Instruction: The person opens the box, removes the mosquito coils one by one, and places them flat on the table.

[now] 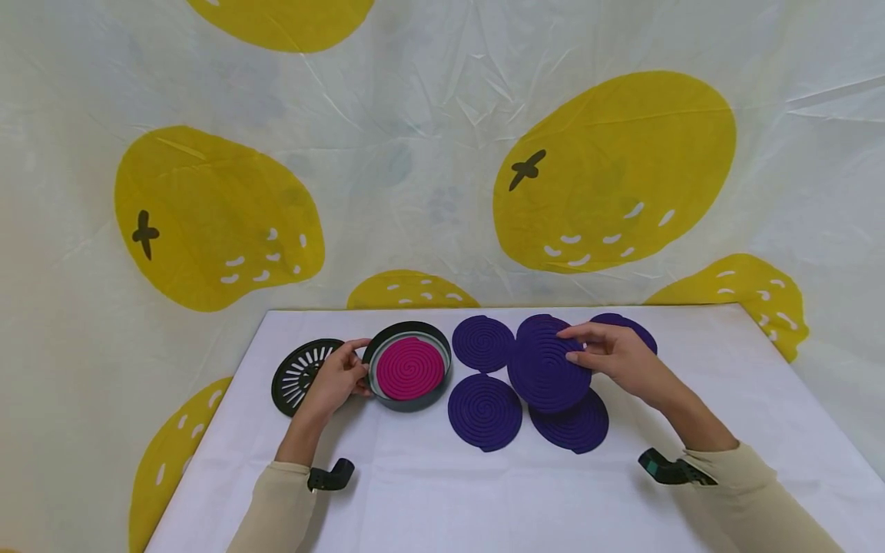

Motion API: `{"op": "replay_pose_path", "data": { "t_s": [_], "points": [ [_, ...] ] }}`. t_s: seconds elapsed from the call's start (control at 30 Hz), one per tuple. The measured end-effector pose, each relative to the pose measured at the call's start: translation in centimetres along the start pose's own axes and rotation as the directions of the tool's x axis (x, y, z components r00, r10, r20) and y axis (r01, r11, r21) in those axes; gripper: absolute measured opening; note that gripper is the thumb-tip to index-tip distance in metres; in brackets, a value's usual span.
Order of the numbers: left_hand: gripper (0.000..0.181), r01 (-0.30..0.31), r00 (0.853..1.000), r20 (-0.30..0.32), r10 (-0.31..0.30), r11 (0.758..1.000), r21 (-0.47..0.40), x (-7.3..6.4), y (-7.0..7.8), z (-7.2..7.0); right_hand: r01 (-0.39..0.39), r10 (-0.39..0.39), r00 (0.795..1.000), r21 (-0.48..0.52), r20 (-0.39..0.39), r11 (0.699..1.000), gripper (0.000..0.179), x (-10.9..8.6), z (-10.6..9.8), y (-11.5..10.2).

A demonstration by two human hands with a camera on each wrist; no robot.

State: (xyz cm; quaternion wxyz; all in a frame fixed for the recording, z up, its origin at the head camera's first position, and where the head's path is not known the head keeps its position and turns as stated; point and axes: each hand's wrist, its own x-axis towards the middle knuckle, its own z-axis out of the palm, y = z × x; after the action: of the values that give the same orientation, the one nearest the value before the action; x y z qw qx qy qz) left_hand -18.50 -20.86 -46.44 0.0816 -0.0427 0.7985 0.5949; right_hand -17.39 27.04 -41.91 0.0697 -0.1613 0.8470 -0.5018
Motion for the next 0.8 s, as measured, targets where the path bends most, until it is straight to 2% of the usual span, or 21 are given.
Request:
{"op": "replay_pose_path", "data": {
  "t_s": [0.57,0.8],
  "points": [
    [0.050,0.021,1.000,0.019,-0.022,1.000,0.014,0.3,0.1,-0.1,-0.045,0.045,0.999,-0.022,-0.002,0.999,0.037,-1.9,-1.6,1.8],
    [0.049,0.004,1.000,0.005,-0.004,1.000,0.005,0.0,0.0,-0.1,-0.054,0.053,0.998,-0.035,-0.020,0.998,0.037,-2.5,-2.1,2.8]
  ]
}}
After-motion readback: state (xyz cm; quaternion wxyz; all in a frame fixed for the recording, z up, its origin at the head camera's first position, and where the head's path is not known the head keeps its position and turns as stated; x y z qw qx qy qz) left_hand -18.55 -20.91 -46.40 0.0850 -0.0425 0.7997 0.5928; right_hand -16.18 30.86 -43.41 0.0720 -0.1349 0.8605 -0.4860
